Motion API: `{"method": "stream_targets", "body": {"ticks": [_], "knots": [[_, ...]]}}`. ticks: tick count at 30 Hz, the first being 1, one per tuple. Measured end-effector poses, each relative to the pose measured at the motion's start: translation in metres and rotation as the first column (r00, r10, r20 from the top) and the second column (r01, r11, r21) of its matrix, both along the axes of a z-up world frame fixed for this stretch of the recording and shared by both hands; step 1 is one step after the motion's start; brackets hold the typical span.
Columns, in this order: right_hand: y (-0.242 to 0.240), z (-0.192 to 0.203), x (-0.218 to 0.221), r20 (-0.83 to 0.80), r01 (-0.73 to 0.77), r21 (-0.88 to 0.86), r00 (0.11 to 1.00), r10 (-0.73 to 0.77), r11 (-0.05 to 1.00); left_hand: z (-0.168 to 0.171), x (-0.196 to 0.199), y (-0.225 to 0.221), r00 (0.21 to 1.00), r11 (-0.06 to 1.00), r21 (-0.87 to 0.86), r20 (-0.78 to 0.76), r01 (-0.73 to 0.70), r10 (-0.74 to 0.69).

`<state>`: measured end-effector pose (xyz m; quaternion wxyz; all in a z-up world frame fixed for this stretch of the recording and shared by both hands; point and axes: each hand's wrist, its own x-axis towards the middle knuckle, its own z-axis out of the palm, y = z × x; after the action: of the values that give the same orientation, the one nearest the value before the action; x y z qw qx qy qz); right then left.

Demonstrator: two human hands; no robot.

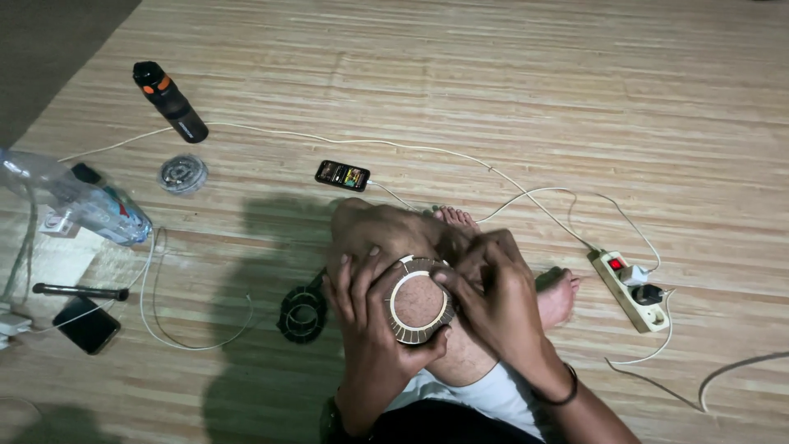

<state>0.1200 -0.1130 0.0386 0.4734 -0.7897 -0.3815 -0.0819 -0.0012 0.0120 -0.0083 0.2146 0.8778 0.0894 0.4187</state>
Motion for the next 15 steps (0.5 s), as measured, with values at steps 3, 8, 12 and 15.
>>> {"method": "stream_targets", "body": {"ticks": [3, 8, 12, 15], "knots": [[0.022, 0.012, 0.004, -0.016, -0.056, -0.053, 0.998, 0.056, 0.997, 0.000, 0.000, 0.002, 1.000, 1.000, 0.003, -0.003, 0.015, -0.015], [0.031, 0.024, 0.006, -0.047, -0.087, -0.067, 0.995, 0.084, 0.994, 0.000, -0.004, 0.008, 1.000, 1.000, -0.014, -0.022, 0.016, -0.016], [0.012, 0.011, 0.007, -0.143, -0.083, -0.073, 0.987, 0.072, 0.994, -0.005, -0.003, 0.007, 1.000, 1.000, -0.023, -0.021, -0.015, 0.014], [-0.007, -0.011, 0.002, -0.178, -0.054, -0.028, 0.983, 0.048, 0.998, -0.007, -0.003, 0.005, 0.999, 0.999, -0.030, -0.032, -0.030, 0.029]]}}
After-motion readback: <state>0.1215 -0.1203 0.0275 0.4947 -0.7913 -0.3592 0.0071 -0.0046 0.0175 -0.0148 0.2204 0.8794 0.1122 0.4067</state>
